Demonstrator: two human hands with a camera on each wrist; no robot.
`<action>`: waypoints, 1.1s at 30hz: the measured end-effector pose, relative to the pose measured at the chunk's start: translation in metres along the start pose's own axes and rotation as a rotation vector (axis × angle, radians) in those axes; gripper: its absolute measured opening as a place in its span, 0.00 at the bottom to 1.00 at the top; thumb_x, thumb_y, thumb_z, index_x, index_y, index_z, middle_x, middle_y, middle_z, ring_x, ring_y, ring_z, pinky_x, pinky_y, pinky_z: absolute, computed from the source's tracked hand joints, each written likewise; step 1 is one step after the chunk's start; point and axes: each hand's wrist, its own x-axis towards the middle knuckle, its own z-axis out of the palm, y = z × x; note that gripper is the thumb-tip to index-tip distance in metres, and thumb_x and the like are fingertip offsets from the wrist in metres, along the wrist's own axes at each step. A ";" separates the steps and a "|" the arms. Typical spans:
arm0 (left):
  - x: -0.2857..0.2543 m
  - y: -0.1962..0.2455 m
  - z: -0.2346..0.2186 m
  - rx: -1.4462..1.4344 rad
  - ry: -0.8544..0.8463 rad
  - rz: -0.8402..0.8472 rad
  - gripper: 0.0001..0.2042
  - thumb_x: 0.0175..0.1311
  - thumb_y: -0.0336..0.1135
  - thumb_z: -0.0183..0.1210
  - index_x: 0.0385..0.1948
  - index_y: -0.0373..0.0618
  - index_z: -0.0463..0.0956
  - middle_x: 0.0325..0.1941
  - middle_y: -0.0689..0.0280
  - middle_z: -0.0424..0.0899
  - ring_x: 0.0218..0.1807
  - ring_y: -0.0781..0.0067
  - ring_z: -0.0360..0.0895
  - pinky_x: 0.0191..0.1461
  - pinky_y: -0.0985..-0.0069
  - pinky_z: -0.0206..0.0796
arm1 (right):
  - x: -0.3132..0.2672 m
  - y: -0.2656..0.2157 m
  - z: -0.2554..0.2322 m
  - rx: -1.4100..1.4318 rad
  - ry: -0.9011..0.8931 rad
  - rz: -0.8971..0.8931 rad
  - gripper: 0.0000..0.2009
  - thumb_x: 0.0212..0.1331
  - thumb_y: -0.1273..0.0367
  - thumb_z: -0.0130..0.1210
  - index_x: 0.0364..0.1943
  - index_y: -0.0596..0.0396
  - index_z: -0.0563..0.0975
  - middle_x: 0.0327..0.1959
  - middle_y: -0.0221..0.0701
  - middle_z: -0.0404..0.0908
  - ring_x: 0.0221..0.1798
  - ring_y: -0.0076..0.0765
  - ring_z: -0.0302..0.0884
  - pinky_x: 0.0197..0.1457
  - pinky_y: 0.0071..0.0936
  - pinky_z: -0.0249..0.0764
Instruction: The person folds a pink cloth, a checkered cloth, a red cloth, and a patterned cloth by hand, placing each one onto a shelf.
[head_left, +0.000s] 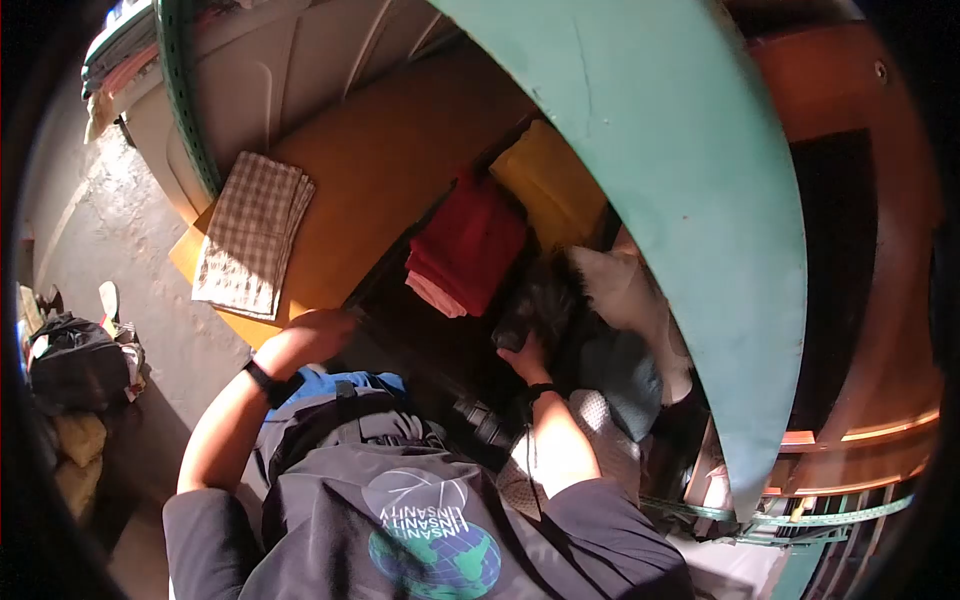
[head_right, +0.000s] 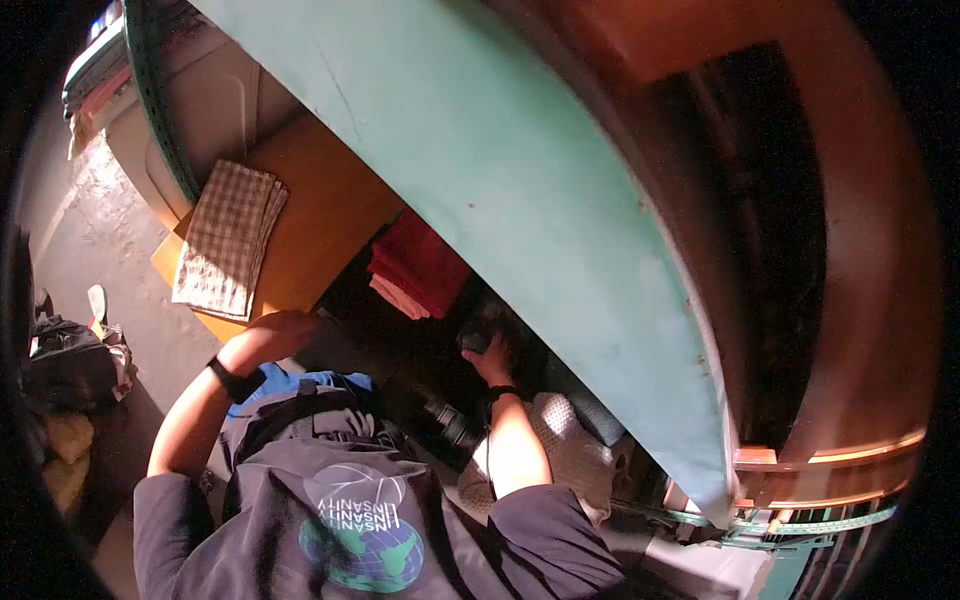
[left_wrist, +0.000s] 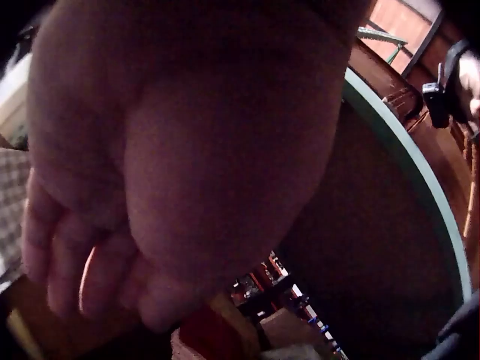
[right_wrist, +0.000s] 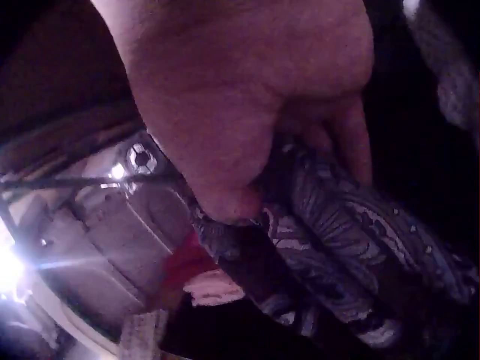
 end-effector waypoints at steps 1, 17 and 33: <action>-0.017 -0.002 -0.001 -0.016 0.039 0.061 0.10 0.66 0.34 0.55 0.42 0.41 0.81 0.41 0.51 0.87 0.47 0.49 0.86 0.47 0.57 0.77 | 0.006 0.013 0.020 0.031 -0.025 -0.006 0.58 0.46 0.47 0.75 0.77 0.58 0.53 0.78 0.58 0.55 0.80 0.65 0.50 0.81 0.56 0.49; -0.150 0.046 -0.075 -0.544 0.108 -0.607 0.11 0.62 0.28 0.65 0.45 0.37 0.81 0.41 0.52 0.88 0.46 0.55 0.87 0.51 0.65 0.79 | 0.007 0.003 -0.002 -0.135 0.064 -0.097 0.35 0.55 0.63 0.69 0.67 0.54 0.67 0.62 0.48 0.77 0.58 0.62 0.79 0.59 0.52 0.77; -0.078 0.028 -0.127 -0.341 -0.207 -0.369 0.18 0.63 0.33 0.67 0.53 0.38 0.80 0.47 0.55 0.87 0.48 0.60 0.86 0.52 0.68 0.78 | -0.154 -0.078 -0.164 0.854 -0.046 0.147 0.12 0.56 0.73 0.61 0.43 0.65 0.80 0.37 0.28 0.83 0.39 0.24 0.76 0.46 0.27 0.76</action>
